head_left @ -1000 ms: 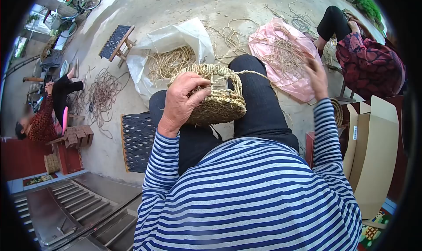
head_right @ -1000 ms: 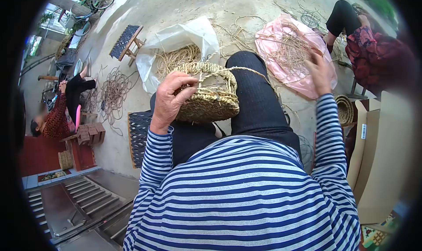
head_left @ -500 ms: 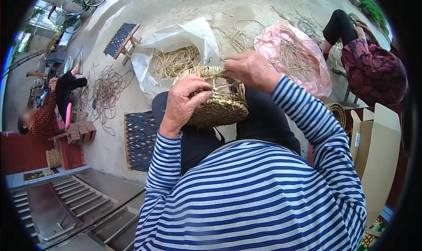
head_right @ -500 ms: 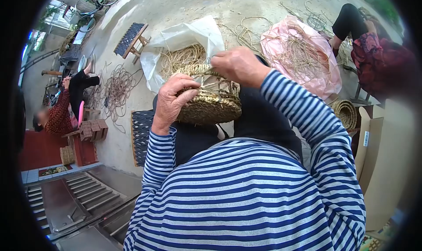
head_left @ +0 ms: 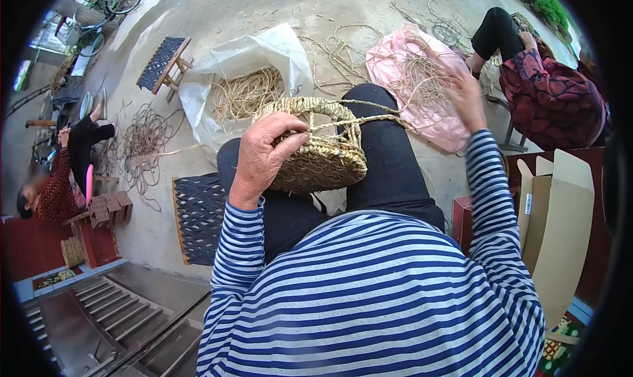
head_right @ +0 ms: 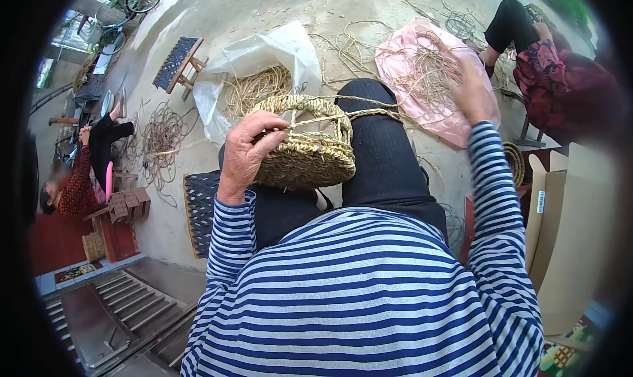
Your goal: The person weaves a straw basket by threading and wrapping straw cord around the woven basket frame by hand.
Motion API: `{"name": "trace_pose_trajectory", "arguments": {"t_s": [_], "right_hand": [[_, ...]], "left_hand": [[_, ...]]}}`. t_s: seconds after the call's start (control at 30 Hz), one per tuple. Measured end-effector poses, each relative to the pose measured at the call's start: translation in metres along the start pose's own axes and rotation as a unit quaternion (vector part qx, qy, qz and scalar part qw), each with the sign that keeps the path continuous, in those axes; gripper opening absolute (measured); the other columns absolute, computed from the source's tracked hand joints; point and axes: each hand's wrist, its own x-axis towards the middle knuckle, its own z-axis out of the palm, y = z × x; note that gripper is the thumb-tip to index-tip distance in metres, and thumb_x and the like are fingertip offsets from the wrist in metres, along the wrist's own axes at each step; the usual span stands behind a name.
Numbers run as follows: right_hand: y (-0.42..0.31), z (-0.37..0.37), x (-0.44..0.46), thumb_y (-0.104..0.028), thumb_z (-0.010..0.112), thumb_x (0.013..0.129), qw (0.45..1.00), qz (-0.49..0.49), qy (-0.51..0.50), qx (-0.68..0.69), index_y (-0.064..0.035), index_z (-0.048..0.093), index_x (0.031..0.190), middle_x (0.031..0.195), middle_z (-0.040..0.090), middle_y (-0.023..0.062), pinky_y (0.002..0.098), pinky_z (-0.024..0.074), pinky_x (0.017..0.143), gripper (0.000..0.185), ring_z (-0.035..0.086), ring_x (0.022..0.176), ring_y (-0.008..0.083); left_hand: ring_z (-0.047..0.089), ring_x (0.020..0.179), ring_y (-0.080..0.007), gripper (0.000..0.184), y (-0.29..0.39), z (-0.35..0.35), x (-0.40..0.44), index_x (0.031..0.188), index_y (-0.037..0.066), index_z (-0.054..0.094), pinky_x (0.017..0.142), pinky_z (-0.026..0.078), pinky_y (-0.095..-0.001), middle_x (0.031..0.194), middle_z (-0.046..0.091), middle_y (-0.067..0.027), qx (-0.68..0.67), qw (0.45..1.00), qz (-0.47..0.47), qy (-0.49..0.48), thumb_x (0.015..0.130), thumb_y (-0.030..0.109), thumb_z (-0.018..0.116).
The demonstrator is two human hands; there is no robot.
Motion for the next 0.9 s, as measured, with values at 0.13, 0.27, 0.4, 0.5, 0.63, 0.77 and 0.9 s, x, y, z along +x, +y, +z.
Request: {"name": "trace_pose_trajectory", "arguments": {"t_s": [0.13,0.27,0.4,0.5,0.63,0.77,0.9], "right_hand": [[-0.205,0.007,-0.008,-0.013,0.071,0.082,0.897,-0.201,-0.23,0.32,-0.0072,0.053,0.133,0.133,0.054,0.0134,0.0365,0.0447,0.1,0.055,0.051,0.123,0.0263],[-0.244,0.011,-0.001,-0.018,0.071,0.083,0.905,-0.312,-0.234,0.171,-0.0046,0.063,0.114,0.098,0.061,0.0124,0.0377,0.0524,0.069,0.035,0.063,0.083,0.0313],[-0.232,0.008,0.014,-0.02,0.072,0.083,0.864,-0.255,-0.31,0.304,0.0018,0.067,0.089,0.08,0.061,0.0117,0.0341,0.0483,0.064,0.023,0.061,0.075,0.0225],[-0.182,0.012,0.028,-0.014,0.069,0.086,0.881,-0.113,-0.328,0.323,0.0012,0.066,0.087,0.075,0.059,0.0029,0.0277,0.0436,0.063,0.016,0.055,0.07,0.013],[0.004,-0.009,0.058,-0.024,0.066,0.09,0.822,0.301,-0.019,0.483,-0.0075,0.066,0.098,0.072,0.055,-0.0024,0.0226,0.0367,0.051,0.018,0.048,0.06,0.0074],[0.231,-0.068,-0.004,-0.025,0.056,0.098,0.623,0.441,0.307,0.568,-0.0145,0.053,0.091,0.063,0.034,-0.0054,0.024,0.0291,0.048,0.013,0.031,0.052,0.0085],[0.161,-0.05,-0.049,-0.03,0.071,0.085,0.865,0.459,0.046,0.199,-0.0077,0.049,0.138,0.14,0.048,0.0091,0.033,0.0479,0.083,0.061,0.056,0.108,0.0222]], "left_hand": [[0.062,0.083,-0.0228,0.014,-0.001,-0.002,-0.002,0.089,0.0,0.069,0.076,0.047,-0.0315,0.087,0.066,-0.0089,0.001,1.0,-0.013,0.002,0.079,0.01,0.071],[0.061,0.081,-0.0229,0.016,0.002,-0.002,-0.007,0.091,0.001,0.068,0.074,0.047,-0.0319,0.086,0.065,-0.009,0.025,0.999,-0.011,0.02,0.08,0.011,0.071],[0.06,0.08,-0.0235,0.018,-0.001,-0.002,-0.006,0.091,0.001,0.068,0.072,0.047,-0.0318,0.085,0.065,-0.0093,0.041,0.999,0.024,0.022,0.079,0.013,0.072],[0.06,0.081,-0.0234,0.017,0.004,-0.004,-0.005,0.091,0.001,0.068,0.073,0.047,-0.0315,0.086,0.065,-0.0094,0.02,1.0,-0.009,0.007,0.08,0.013,0.071],[0.06,0.08,-0.0233,0.016,-0.001,-0.003,-0.005,0.091,0.001,0.068,0.073,0.047,-0.0311,0.086,0.066,-0.0086,0.012,1.0,-0.003,0.008,0.081,0.013,0.071],[0.059,0.085,-0.0233,0.015,0.003,-0.004,-0.005,0.089,0.002,0.069,0.077,0.046,-0.0324,0.089,0.066,-0.007,0.03,1.0,-0.002,0.011,0.079,0.013,0.072],[0.055,0.098,-0.0258,0.015,0.004,-0.001,0.0,0.089,0.005,0.07,0.085,0.044,-0.0373,0.091,0.065,-0.0061,0.153,0.982,0.102,0.049,0.076,0.012,0.073]]}}
